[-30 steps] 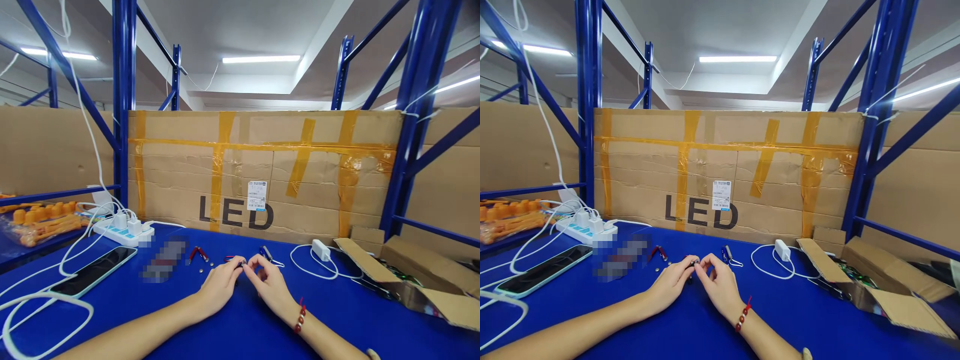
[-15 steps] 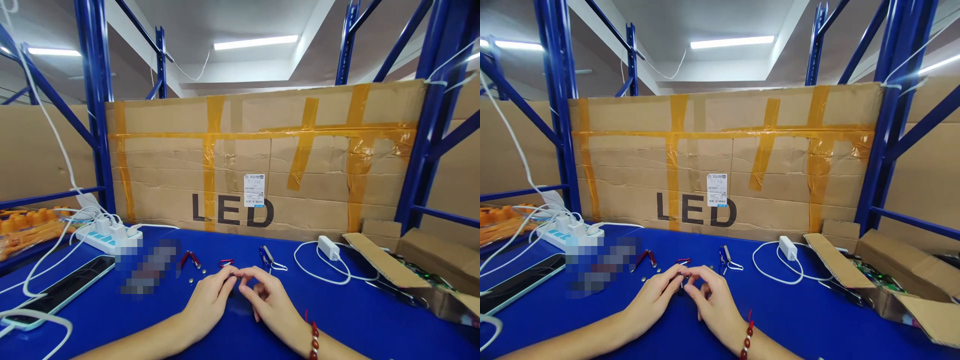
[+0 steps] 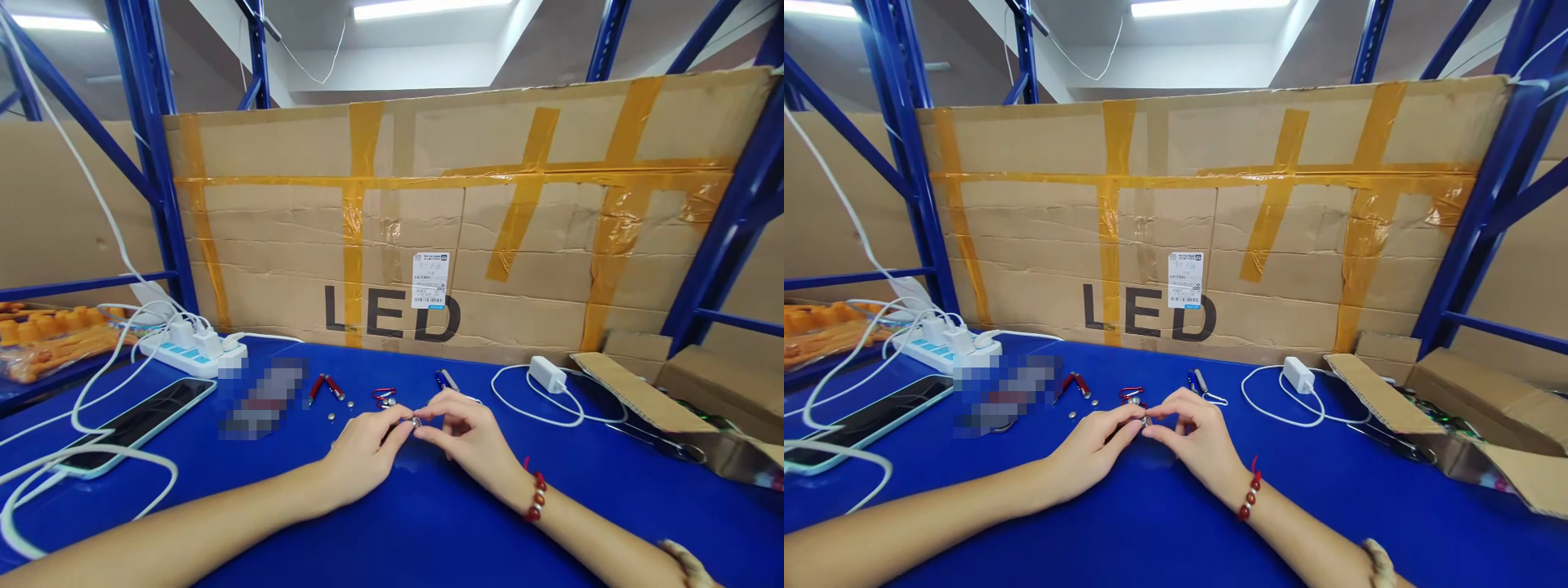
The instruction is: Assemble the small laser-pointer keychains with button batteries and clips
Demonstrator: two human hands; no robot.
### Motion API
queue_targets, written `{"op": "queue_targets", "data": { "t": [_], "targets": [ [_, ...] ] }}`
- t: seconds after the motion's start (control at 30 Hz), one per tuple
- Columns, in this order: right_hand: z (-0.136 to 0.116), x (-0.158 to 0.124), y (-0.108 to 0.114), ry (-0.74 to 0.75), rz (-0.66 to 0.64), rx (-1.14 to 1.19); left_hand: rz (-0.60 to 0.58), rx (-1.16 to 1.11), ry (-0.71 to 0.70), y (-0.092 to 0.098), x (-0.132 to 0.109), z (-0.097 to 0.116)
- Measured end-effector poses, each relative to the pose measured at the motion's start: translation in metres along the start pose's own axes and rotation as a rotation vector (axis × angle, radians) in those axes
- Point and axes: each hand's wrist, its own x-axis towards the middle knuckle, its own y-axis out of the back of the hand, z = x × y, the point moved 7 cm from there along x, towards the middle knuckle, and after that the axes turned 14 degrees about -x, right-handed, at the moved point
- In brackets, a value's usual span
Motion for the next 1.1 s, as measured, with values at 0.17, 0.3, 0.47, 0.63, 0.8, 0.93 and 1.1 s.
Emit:
{"op": "queue_targets", "data": {
  "t": [0.17, 0.3, 0.47, 0.63, 0.8, 0.93, 1.1],
  "targets": [
    [-0.008, -0.001, 0.009, 0.083, 0.066, -0.096, 0.004, 0.012, -0.039, 0.001, -0.001, 0.005],
    [-0.012, -0.003, 0.009, 0.083, 0.06, -0.126, 0.009, 0.03, -0.062, 0.002, -0.002, 0.008],
    [-0.014, -0.002, 0.003, 0.081, -0.046, -0.178, 0.006, 0.018, -0.067, 0.001, -0.003, 0.009],
    [-0.005, -0.002, -0.002, -0.002, -0.141, -0.077, -0.008, -0.002, -0.038, -0.001, -0.002, 0.005],
    [0.004, -0.002, -0.004, -0.099, -0.183, 0.075, -0.027, -0.074, -0.065, -0.003, -0.001, 0.01],
    [0.01, 0.0, -0.004, -0.169, -0.182, 0.177, -0.059, -0.106, -0.111, -0.004, -0.002, 0.012],
    [0.017, -0.003, -0.01, -0.256, -0.248, 0.286, -0.111, -0.023, -0.129, -0.008, -0.005, 0.007]
  ]
}}
